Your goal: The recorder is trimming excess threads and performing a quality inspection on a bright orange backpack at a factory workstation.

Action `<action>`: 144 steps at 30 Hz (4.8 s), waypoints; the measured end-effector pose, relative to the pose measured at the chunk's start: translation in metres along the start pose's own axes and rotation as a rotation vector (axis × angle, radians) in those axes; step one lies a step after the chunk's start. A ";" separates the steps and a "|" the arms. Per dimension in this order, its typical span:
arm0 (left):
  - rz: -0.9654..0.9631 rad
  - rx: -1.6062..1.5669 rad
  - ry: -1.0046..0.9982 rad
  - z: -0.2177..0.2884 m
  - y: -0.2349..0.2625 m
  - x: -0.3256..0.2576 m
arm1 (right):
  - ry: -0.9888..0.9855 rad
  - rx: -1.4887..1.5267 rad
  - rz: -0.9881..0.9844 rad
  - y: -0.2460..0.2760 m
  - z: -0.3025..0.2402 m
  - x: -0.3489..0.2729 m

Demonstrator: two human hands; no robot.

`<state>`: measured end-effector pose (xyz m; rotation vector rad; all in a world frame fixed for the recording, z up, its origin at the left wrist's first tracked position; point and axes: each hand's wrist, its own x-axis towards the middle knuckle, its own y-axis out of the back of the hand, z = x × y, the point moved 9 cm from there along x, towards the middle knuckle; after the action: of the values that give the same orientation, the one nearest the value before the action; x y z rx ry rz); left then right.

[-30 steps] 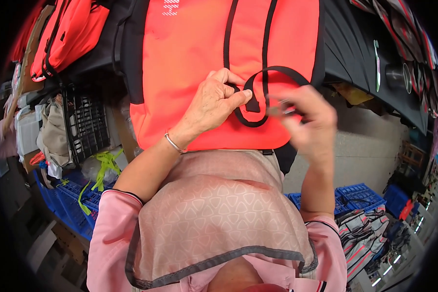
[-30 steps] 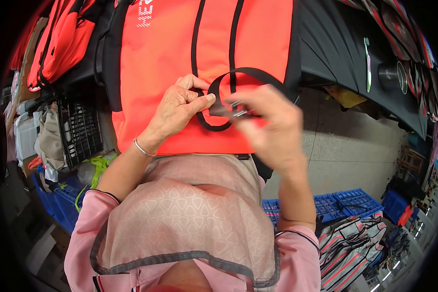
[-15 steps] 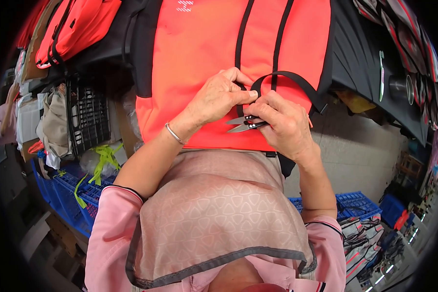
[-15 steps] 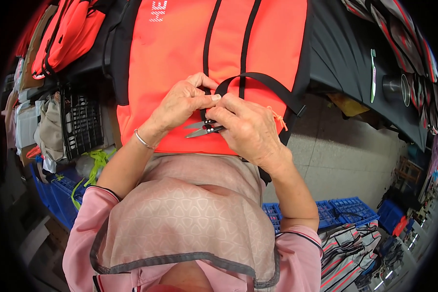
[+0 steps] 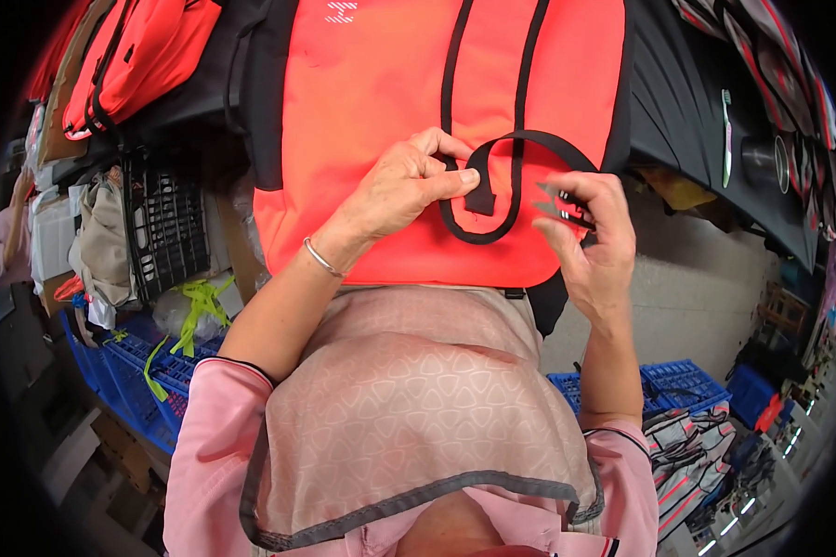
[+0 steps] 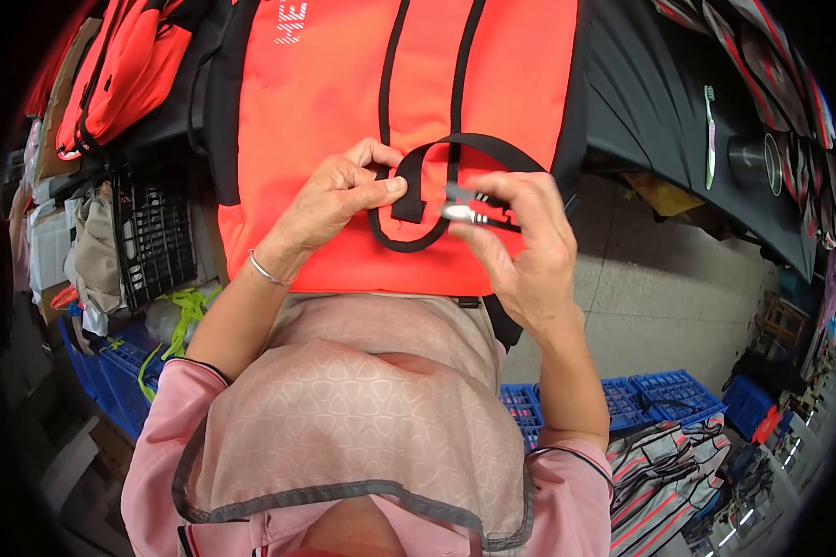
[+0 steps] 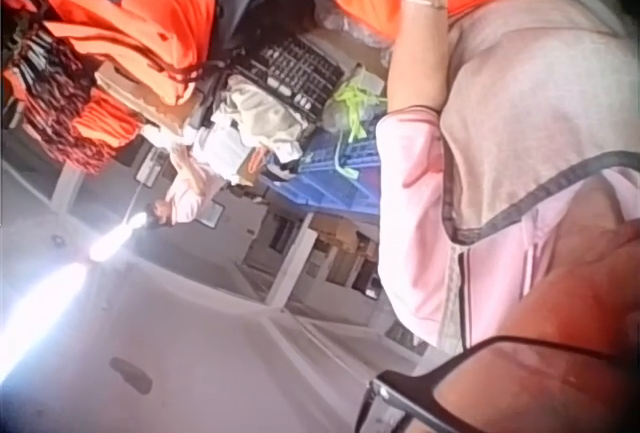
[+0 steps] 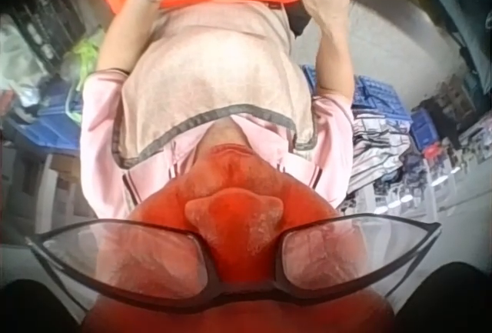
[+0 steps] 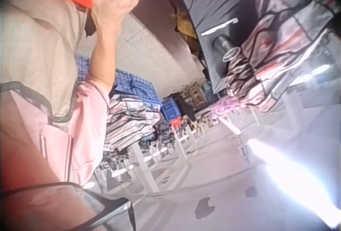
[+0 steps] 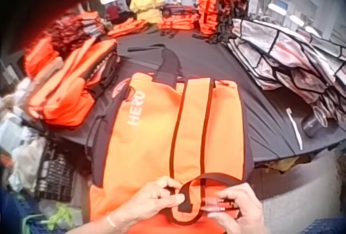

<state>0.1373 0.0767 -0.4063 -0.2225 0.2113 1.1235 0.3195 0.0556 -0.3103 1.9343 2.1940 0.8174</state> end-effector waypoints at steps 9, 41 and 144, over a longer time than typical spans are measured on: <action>0.122 0.046 -0.101 0.009 -0.004 -0.002 | 0.071 -0.304 0.009 -0.002 -0.017 -0.033; 0.078 0.031 -0.003 0.008 -0.004 0.003 | 0.896 -0.687 0.053 -0.017 -0.038 -0.032; 0.107 0.343 -0.036 0.007 -0.012 0.003 | 0.564 -0.363 -0.410 -0.050 -0.018 -0.013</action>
<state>0.1495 0.0767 -0.3995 0.1155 0.3829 1.1771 0.2701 0.0357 -0.3214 1.1207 2.3647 1.6793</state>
